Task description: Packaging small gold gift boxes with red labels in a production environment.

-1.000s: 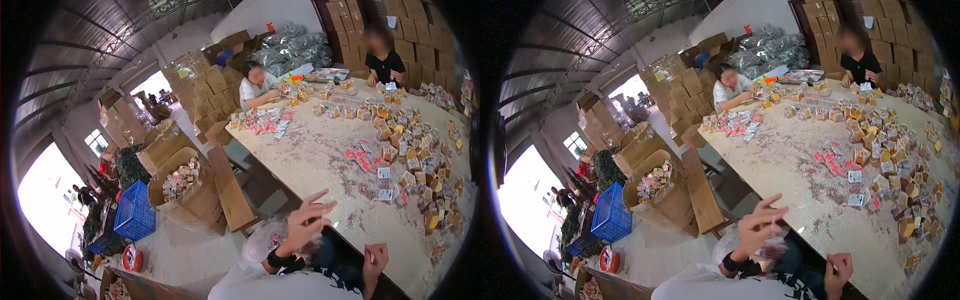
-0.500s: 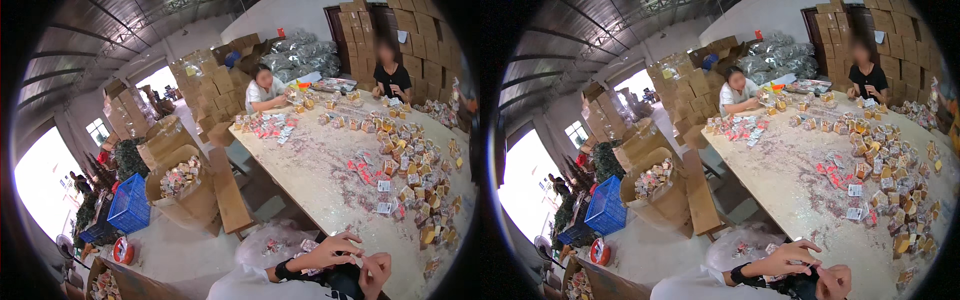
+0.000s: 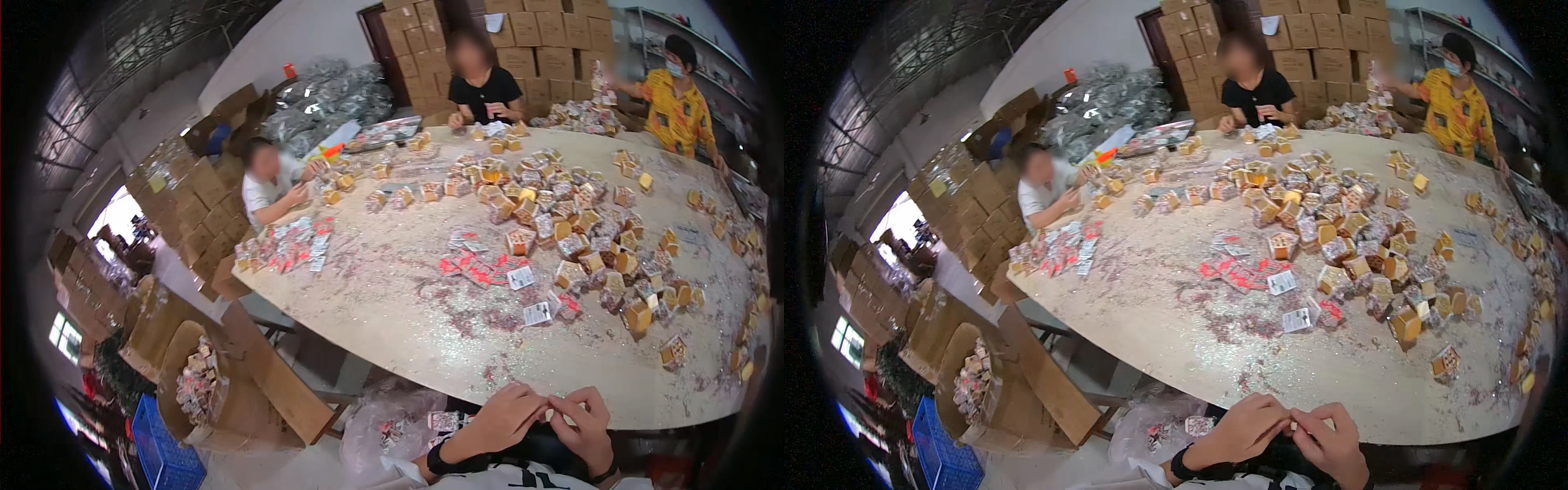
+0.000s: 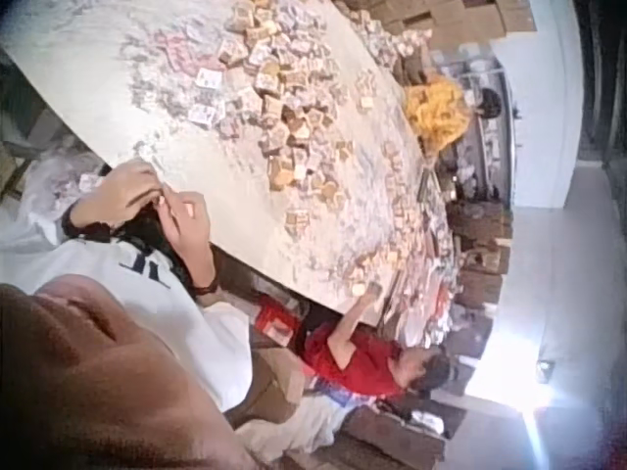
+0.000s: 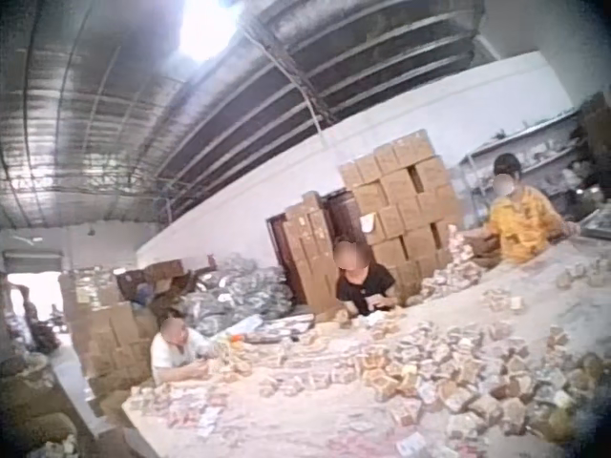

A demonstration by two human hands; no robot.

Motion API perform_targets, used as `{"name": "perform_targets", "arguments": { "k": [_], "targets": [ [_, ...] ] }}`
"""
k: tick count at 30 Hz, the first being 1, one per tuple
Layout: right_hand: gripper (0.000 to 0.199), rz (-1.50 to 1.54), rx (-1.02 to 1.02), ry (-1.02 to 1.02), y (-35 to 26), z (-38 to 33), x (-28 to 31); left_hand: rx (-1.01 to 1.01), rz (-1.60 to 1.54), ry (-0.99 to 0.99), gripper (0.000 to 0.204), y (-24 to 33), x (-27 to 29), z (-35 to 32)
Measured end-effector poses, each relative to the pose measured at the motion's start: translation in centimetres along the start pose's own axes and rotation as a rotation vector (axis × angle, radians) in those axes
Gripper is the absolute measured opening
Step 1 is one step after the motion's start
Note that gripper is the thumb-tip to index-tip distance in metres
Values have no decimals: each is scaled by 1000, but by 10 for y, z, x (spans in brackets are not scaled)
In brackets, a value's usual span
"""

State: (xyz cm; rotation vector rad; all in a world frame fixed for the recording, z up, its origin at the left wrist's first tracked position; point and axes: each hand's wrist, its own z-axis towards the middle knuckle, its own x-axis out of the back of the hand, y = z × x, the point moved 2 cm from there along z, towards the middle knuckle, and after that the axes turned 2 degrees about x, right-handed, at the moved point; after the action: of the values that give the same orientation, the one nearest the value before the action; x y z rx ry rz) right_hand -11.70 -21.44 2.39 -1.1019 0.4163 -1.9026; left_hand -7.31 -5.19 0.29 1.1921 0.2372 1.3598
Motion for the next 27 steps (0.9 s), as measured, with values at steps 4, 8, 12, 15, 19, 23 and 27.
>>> {"name": "perform_targets", "arguments": {
  "k": [4, 8, 12, 15, 19, 23, 27],
  "targets": [
    [26, 66, -140, -164, 8, 7, -4, 152, 45, -285, 14, -4, 10, 0],
    [20, 210, -213, -192, 17, 5, -15, 88, -75, -408, 14, -10, 23, 0],
    [14, 465, -286, -101, 27, -1, -25, 38, -155, -373, 12, -7, 23, -2],
    [11, 453, -254, -48, 27, 1, -30, -8, -22, -337, 13, -13, 22, -4],
    [12, 591, -283, 60, 33, -2, -45, -174, 264, -24, 20, -6, 30, 1],
    [16, 758, -222, 49, 35, 8, -62, -184, 434, 118, 22, 3, 39, 2],
    [24, 893, -119, -198, 39, 2, -74, -245, 457, -4, 26, -1, 48, -13]
  ]
}}
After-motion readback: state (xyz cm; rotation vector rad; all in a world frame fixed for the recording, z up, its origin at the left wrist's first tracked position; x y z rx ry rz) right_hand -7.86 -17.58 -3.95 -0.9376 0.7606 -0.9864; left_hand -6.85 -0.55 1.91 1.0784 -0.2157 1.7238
